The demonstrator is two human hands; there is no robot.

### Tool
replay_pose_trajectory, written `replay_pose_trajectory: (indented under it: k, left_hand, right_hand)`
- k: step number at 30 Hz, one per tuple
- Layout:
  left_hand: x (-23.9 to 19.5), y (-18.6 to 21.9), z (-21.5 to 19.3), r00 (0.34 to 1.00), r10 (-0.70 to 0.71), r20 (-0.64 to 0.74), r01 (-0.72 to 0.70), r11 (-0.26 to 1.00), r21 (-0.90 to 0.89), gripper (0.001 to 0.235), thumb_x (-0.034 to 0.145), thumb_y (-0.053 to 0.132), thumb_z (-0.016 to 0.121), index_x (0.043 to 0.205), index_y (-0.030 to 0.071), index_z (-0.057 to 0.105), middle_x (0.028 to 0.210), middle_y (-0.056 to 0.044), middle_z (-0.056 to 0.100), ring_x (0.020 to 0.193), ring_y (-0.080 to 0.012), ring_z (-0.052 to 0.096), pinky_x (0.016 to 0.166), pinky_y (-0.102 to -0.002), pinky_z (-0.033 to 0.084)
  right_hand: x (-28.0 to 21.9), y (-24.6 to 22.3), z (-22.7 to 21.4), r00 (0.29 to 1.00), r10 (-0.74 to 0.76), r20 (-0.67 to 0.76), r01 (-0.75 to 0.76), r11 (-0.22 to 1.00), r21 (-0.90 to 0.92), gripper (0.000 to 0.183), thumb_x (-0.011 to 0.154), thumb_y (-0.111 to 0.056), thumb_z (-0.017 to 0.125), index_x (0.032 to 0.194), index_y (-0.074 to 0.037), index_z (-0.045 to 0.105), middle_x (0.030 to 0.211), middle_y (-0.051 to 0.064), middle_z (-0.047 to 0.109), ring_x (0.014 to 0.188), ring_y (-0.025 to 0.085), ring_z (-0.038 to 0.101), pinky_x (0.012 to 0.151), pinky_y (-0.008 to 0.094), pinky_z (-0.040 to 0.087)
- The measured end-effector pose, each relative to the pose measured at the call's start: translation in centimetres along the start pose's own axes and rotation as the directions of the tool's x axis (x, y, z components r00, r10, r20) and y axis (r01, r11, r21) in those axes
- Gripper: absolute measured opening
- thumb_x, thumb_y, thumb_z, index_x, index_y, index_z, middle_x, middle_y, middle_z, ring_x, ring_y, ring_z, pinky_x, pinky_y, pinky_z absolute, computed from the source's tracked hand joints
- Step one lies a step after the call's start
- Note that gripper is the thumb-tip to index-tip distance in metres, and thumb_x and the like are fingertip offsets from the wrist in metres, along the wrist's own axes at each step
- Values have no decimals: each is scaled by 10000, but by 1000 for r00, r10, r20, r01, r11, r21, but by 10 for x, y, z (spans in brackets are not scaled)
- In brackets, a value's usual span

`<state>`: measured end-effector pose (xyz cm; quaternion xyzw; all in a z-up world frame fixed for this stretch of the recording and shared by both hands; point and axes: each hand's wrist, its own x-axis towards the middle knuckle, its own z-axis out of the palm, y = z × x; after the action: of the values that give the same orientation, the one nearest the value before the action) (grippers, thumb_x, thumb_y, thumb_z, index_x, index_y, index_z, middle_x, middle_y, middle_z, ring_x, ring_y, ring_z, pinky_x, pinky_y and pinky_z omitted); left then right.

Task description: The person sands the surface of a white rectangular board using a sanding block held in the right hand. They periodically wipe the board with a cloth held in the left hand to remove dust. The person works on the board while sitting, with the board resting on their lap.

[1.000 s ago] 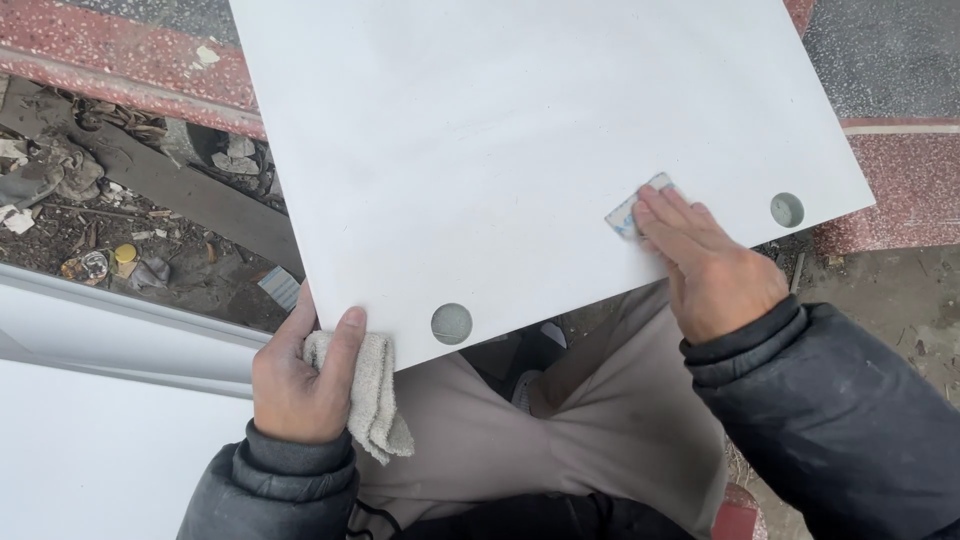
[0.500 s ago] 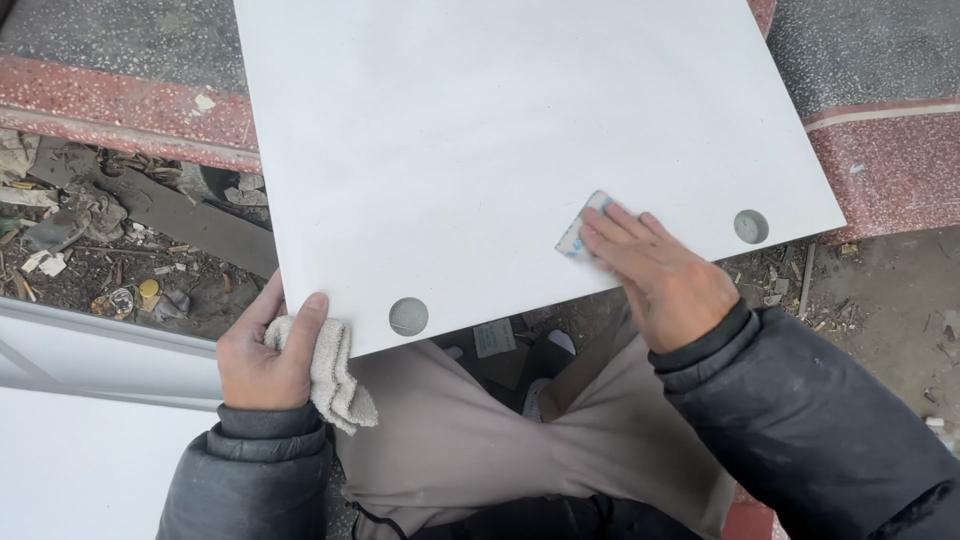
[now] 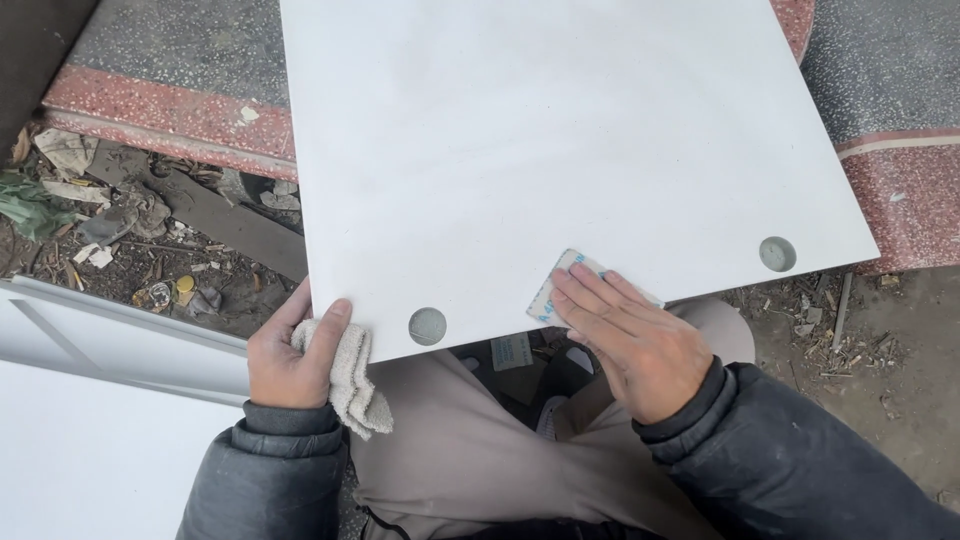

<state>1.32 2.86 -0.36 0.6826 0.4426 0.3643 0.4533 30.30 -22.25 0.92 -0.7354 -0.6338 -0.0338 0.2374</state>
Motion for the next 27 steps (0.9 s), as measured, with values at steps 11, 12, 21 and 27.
replay_pose_trajectory:
  k: [11,12,21,27]
  left_hand:
    - [1,5,0,991,-123,54,122,992,30,562,1054,310,767,1567,80,775,1397,-64,872,1257,-130,780,1089,-292,630]
    - [-1,3,-1,992,-121,43,119,992,43,558,1051,316,775,1560,86,783,1371,-63,880,1239,-132,786,1081,-297,633]
    - [-1,7,-3,990,-125,66,120,990,78,554,1065,332,754,1553,74,793,1330,-41,881,1189,-113,761,1044,-281,617]
    - [-3,12,-2,986,-160,47,156,984,86,536,1073,342,756,1543,88,802,1325,-52,885,1153,-120,772,999,-293,638]
  right_hand:
    - [11,66,-28,1000,-14,-14,14,1000,25,442,1226,-49,612,1663,-24,678,1743,175,663,1669,363,593,1434,528,447]
    - [15,95,-35,988,143,-52,-145,989,-21,407,1280,-98,571,1640,8,729,1725,198,686,1661,394,596,1432,547,438]
    - [19,68,-34,996,63,-57,-61,997,37,376,1251,-42,611,1598,19,744,1680,223,713,1625,435,635,1417,582,484]
    - [0,-10,-3,989,-149,-10,149,989,-5,472,1184,17,660,1655,-6,649,1732,172,663,1651,363,608,1410,532,498]
